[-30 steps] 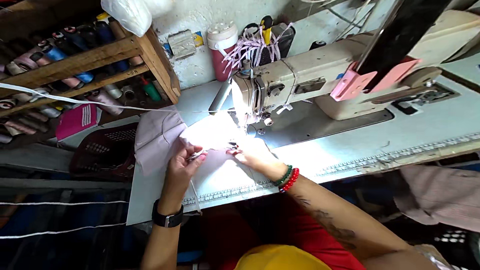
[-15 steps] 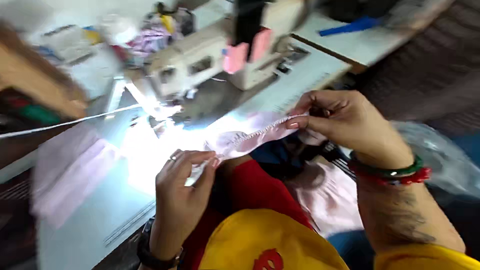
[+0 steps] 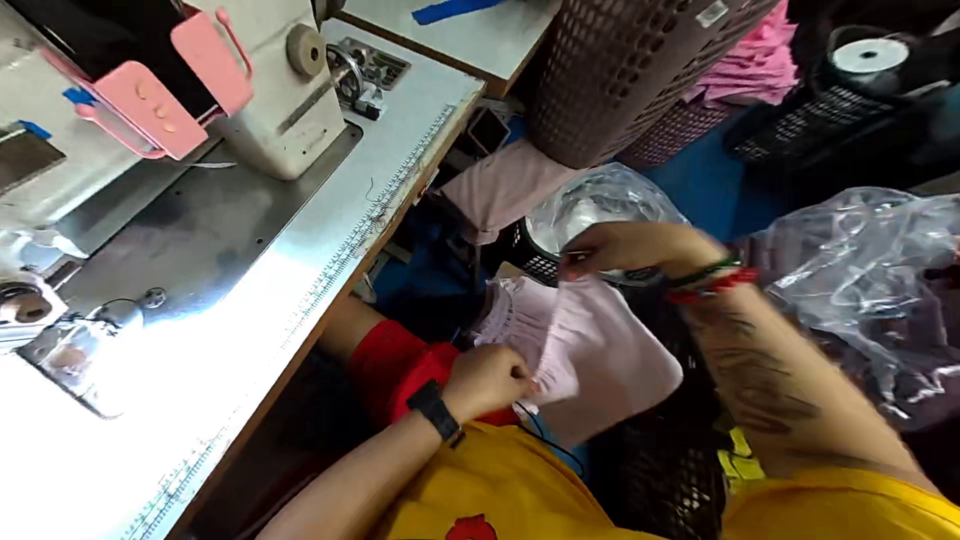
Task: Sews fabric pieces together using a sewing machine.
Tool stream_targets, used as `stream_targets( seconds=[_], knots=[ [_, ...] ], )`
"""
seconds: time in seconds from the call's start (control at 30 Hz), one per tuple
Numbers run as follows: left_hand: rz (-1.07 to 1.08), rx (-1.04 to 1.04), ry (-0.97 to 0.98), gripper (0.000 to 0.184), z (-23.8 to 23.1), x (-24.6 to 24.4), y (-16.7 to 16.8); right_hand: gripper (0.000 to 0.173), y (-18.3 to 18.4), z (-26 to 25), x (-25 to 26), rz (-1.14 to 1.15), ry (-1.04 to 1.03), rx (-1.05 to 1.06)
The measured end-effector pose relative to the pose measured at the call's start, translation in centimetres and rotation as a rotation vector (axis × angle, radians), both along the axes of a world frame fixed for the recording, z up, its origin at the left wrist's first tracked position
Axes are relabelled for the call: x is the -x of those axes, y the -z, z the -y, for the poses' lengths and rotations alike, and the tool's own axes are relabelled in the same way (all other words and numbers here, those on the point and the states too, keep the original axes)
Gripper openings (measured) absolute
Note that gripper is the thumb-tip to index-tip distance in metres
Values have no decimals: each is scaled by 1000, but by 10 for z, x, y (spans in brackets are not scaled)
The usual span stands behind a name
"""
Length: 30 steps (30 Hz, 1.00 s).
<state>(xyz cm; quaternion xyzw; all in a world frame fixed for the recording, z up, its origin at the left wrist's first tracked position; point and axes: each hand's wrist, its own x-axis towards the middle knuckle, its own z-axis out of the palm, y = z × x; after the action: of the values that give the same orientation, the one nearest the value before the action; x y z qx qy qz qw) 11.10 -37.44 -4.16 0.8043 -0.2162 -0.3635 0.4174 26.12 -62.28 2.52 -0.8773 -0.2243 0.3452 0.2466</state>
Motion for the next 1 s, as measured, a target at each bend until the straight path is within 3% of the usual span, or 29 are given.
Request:
stream_targets(
  seconds=[0.1,0.2,0.27,0.37,0.47,0.53,0.63,0.73,0.9,1.0],
  knots=[
    [-42,-316,20,31,6,-24,50,15,108,-19,-30,-95,-60,59],
    [-82,-348,-47,34,-4,-35,70,20,147,-35,-33,-2,15,151],
    [-64,-221,-215,34,-25,-33,55,24,135,-40,-32,182,145,137],
    [34,3,-462,34,-70,-25,21,26,86,-57,-20,296,247,-109],
    [120,122,-610,31,-110,-14,-6,30,54,-89,5,-8,213,-465],
    [157,144,-656,29,-126,-7,-14,34,53,-114,23,-112,94,-539],
    [158,160,-678,27,-139,1,-9,45,50,-149,45,48,-145,-287],
    [122,180,-687,28,-137,5,4,42,47,-158,59,147,-300,0],
    [89,275,-705,27,-133,9,5,30,58,-157,74,161,-341,229],
    [67,315,-687,27,-134,6,5,32,79,-150,74,191,-274,211]
  ],
)
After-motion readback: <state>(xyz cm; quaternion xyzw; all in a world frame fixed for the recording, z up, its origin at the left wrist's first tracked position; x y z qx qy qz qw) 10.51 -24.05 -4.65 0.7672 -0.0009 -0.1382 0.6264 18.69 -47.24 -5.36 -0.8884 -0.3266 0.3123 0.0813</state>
